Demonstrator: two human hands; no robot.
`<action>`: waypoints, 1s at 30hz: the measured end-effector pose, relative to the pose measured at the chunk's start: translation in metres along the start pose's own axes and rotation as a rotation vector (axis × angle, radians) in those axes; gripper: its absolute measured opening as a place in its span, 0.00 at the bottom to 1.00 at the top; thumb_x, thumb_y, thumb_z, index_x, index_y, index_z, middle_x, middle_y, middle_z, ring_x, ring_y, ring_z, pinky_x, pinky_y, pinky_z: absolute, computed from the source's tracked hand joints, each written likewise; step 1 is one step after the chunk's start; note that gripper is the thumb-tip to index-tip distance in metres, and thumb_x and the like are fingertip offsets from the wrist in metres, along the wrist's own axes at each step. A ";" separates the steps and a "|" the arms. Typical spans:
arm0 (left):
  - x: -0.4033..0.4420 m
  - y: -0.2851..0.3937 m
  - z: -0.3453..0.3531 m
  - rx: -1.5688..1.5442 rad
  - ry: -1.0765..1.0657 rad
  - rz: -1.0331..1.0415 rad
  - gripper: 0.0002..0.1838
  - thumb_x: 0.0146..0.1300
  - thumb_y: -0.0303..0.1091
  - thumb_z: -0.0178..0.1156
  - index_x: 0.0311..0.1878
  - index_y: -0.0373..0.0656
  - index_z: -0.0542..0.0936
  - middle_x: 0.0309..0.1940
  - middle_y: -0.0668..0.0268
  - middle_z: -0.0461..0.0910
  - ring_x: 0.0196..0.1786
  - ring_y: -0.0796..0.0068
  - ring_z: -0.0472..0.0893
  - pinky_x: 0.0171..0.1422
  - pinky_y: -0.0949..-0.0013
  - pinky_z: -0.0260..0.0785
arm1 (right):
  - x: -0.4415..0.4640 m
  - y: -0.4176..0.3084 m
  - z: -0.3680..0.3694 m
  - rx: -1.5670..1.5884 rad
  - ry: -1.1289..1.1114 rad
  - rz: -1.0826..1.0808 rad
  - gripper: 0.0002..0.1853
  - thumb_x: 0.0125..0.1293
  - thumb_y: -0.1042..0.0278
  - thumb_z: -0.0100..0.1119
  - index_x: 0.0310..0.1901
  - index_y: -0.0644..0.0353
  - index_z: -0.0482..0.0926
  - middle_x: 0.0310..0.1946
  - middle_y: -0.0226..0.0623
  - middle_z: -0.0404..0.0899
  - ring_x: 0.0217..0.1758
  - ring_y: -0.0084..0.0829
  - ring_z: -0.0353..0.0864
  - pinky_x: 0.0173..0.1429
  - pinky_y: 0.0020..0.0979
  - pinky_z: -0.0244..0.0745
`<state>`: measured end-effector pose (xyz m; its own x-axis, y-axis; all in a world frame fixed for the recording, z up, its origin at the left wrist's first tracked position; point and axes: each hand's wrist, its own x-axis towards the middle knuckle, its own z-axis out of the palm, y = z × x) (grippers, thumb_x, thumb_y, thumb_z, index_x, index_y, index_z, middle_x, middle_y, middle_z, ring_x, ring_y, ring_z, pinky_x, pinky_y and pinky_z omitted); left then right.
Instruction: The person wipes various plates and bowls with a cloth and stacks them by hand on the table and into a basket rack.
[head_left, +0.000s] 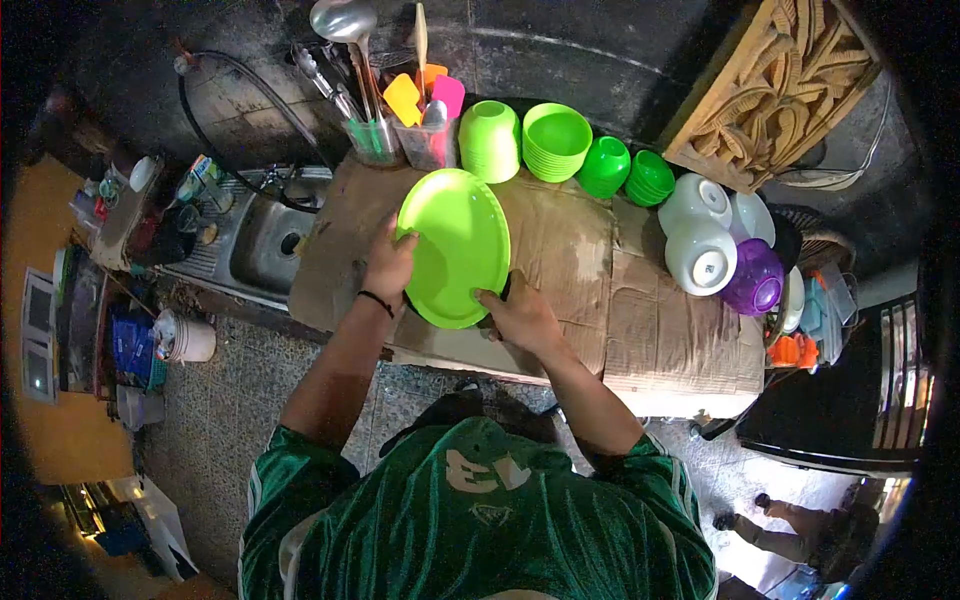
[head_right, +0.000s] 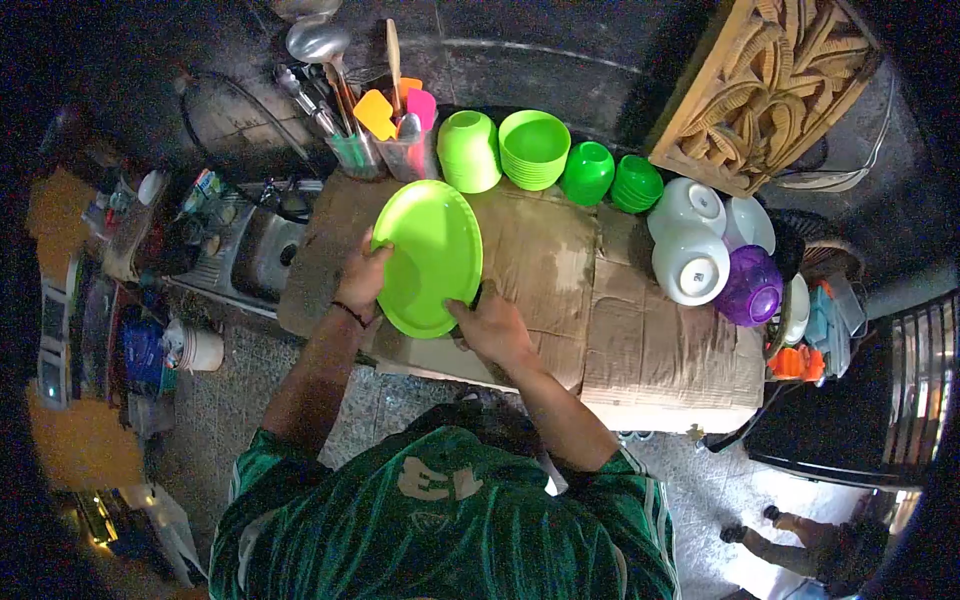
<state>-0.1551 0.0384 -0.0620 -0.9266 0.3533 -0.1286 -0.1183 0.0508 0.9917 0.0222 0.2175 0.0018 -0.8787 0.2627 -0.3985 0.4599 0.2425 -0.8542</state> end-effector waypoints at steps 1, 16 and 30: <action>0.004 -0.007 -0.002 0.022 0.017 0.034 0.27 0.80 0.31 0.59 0.80 0.43 0.70 0.61 0.63 0.85 0.61 0.69 0.84 0.65 0.62 0.77 | 0.001 -0.002 0.004 -0.021 0.006 0.021 0.30 0.75 0.49 0.67 0.59 0.72 0.71 0.31 0.54 0.88 0.27 0.41 0.92 0.37 0.41 0.85; 0.027 -0.010 -0.017 0.132 -0.005 0.120 0.26 0.81 0.30 0.60 0.79 0.43 0.73 0.70 0.55 0.81 0.69 0.64 0.80 0.73 0.61 0.73 | 0.018 -0.001 0.026 -0.036 0.237 -0.134 0.49 0.76 0.39 0.61 0.82 0.71 0.55 0.66 0.77 0.75 0.65 0.70 0.81 0.69 0.58 0.80; 0.032 0.005 -0.005 0.255 0.008 0.239 0.32 0.77 0.34 0.67 0.80 0.38 0.71 0.73 0.54 0.78 0.72 0.65 0.78 0.76 0.61 0.70 | 0.035 -0.005 0.036 0.123 0.315 -0.272 0.56 0.73 0.47 0.66 0.82 0.79 0.42 0.82 0.72 0.52 0.77 0.68 0.69 0.79 0.52 0.70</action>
<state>-0.1878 0.0450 -0.0612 -0.9201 0.3763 0.1085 0.1948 0.1995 0.9603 -0.0151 0.1921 -0.0199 -0.8749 0.4819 -0.0484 0.1820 0.2345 -0.9549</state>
